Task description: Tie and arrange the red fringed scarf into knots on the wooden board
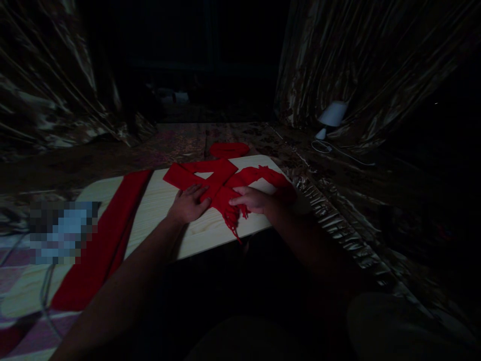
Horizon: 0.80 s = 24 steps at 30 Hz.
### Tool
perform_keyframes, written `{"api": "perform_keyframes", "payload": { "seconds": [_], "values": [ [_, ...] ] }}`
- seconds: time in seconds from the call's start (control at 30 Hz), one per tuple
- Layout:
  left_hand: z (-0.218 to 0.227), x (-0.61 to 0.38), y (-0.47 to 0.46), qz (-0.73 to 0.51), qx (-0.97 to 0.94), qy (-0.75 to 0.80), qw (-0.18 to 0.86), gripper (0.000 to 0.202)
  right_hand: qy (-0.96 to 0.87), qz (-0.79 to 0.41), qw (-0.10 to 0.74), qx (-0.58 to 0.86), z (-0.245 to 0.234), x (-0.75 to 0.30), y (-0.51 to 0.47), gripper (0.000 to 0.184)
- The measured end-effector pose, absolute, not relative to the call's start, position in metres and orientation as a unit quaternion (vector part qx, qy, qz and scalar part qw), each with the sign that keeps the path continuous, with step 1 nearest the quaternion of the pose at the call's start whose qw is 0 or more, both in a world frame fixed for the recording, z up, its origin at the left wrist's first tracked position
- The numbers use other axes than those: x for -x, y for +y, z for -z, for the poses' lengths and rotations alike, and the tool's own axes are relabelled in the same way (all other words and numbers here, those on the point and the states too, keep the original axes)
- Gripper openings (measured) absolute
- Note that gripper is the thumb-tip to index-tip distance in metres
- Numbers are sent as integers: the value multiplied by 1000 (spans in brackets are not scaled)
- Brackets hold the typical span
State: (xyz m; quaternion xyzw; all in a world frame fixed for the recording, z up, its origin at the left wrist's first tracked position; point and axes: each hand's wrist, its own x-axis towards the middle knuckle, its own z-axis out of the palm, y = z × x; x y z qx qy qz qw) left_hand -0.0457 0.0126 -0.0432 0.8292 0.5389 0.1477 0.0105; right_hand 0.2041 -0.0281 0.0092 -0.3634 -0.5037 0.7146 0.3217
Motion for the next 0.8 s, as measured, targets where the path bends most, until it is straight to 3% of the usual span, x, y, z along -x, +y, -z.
{"api": "perform_keyframes", "payload": {
  "seconds": [0.1,0.33,0.53,0.6,0.67,0.8],
  "values": [
    [42,45,12,-144,-827,544,16,67,-499,-724,342,331,-3,-212,-42,31],
    [43,45,13,-145,-826,544,19,67,-543,-719,295,318,0,-246,-71,30],
    [45,45,14,-157,-827,539,16,67,-618,-709,180,290,-14,-293,-86,48],
    [45,45,13,-160,-827,539,16,67,-637,-685,186,300,-22,-300,-87,53],
    [45,45,13,-158,-824,544,19,67,-649,-637,230,348,-27,-297,-87,49],
    [44,44,13,-147,-816,558,23,67,-704,-475,273,451,-26,-265,-85,23]
  ]
}}
